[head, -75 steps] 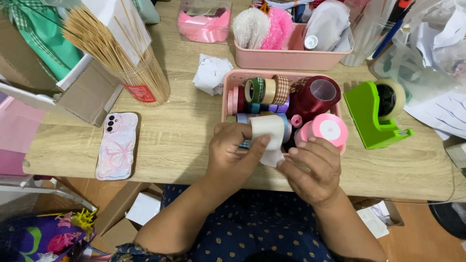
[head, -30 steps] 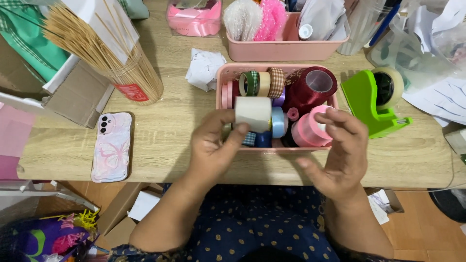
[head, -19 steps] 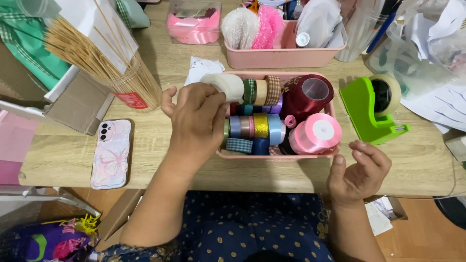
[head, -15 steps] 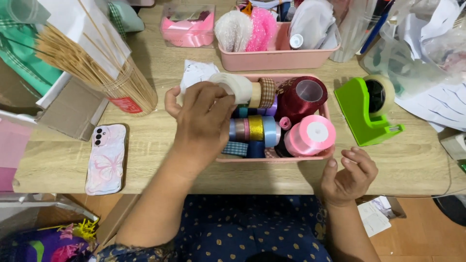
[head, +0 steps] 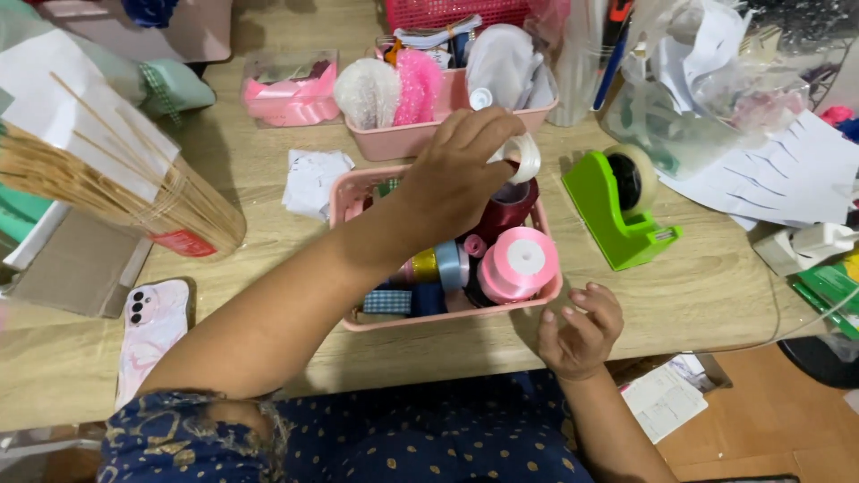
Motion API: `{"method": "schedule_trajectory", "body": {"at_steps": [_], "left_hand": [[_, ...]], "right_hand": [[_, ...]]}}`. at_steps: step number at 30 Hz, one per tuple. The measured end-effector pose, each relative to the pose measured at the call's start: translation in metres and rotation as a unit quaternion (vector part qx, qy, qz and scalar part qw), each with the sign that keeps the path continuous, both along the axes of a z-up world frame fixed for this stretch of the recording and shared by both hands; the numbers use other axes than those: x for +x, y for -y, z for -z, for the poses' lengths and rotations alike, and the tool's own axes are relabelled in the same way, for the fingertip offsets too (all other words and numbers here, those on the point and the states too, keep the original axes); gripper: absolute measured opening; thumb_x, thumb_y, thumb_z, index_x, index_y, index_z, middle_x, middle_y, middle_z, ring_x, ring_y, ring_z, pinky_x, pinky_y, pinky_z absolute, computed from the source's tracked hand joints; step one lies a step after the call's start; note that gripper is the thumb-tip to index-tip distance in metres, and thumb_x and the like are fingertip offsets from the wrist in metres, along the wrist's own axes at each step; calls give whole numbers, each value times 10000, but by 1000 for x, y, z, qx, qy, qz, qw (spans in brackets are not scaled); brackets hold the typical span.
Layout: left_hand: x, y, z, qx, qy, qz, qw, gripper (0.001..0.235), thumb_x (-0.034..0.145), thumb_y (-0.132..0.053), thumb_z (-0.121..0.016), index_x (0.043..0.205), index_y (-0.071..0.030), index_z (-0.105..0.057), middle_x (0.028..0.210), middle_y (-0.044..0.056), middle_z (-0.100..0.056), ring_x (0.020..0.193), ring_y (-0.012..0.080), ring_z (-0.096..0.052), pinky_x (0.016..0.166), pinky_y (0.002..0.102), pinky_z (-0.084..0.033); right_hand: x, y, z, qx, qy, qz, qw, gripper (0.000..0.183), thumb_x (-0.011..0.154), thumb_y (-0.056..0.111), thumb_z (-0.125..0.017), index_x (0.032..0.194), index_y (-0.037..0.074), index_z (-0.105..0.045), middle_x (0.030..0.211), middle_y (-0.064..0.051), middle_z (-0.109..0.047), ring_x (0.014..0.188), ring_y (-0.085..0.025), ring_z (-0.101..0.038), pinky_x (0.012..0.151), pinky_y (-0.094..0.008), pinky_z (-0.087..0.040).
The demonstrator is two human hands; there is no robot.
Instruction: The person organizes craft supplies on a wooden table, placing rolls of ribbon and tape into a pink basket. They handle a green gift bag and a tape dispenser, arranging items within the basket and on the table.
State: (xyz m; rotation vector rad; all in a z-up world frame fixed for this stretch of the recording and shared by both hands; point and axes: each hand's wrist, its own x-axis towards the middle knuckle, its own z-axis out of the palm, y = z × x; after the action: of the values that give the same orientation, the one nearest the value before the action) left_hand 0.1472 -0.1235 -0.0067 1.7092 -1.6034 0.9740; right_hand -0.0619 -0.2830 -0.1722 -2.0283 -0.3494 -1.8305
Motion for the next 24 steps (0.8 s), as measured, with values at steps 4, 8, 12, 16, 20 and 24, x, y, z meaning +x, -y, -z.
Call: {"method": "schedule_trajectory", "body": {"at_steps": [4, 8, 12, 16, 20, 24], "left_hand": [[-15, -2, 5, 84, 13, -14, 996, 65, 906, 40, -685, 856, 14, -652, 1422, 181, -512, 1387, 404, -465, 1066, 487, -445], [-11, -7, 1, 161, 43, -6, 986, 28, 839, 48, -702, 865, 55, -698, 1414, 236, -534, 1344, 397, -515, 1173, 439, -403], [-9, -6, -5, 230, -52, 16, 972, 110, 865, 33, -657, 945, 68, -723, 1285, 222, -601, 1198, 402, -604, 1049, 451, -476], [-1, 3, -10, 274, -159, 43, 947, 127, 840, -34, -677, 929, 42, -727, 1251, 161, -621, 1146, 389, -626, 879, 488, -550], [5, 10, -11, 278, -191, 42, 940, 148, 810, -84, -712, 937, -8, -713, 1239, 109, -621, 1093, 357, -641, 836, 493, -562], [5, 10, -15, 265, -249, 53, 930, 439, 757, -59, -756, 1178, -76, -632, 1213, 104, -603, 1124, 363, -647, 919, 497, -549]], "right_hand": [[-4, -4, 3, 2, -21, 20, 1000, 207, 888, 85, -763, 1057, 72, -643, 1083, -156, -596, 926, -343, -612, 932, -544, -533], [-2, -6, -1, 7, -23, 17, 1000, 183, 894, 104, -762, 1047, 90, -661, 1050, -132, -606, 923, -327, -628, 916, -529, -554], [0, -7, -5, 6, -28, 0, 1000, 163, 895, 103, -761, 1033, 87, -678, 1038, -135, -619, 925, -339, -628, 895, -531, -563], [2, -9, -7, 9, -25, -12, 1000, 157, 888, 89, -764, 1026, 73, -691, 1027, -149, -635, 907, -347, -629, 859, -536, -573], [2, -9, -10, 6, -22, -24, 999, 158, 877, 81, -763, 1019, 66, -696, 1024, -158, -644, 914, -351, -643, 852, -531, -578], [2, -7, -7, 5, -20, -37, 999, 164, 872, 68, -757, 1023, 48, -696, 1019, -181, -642, 896, -364, -646, 809, -530, -588]]}}
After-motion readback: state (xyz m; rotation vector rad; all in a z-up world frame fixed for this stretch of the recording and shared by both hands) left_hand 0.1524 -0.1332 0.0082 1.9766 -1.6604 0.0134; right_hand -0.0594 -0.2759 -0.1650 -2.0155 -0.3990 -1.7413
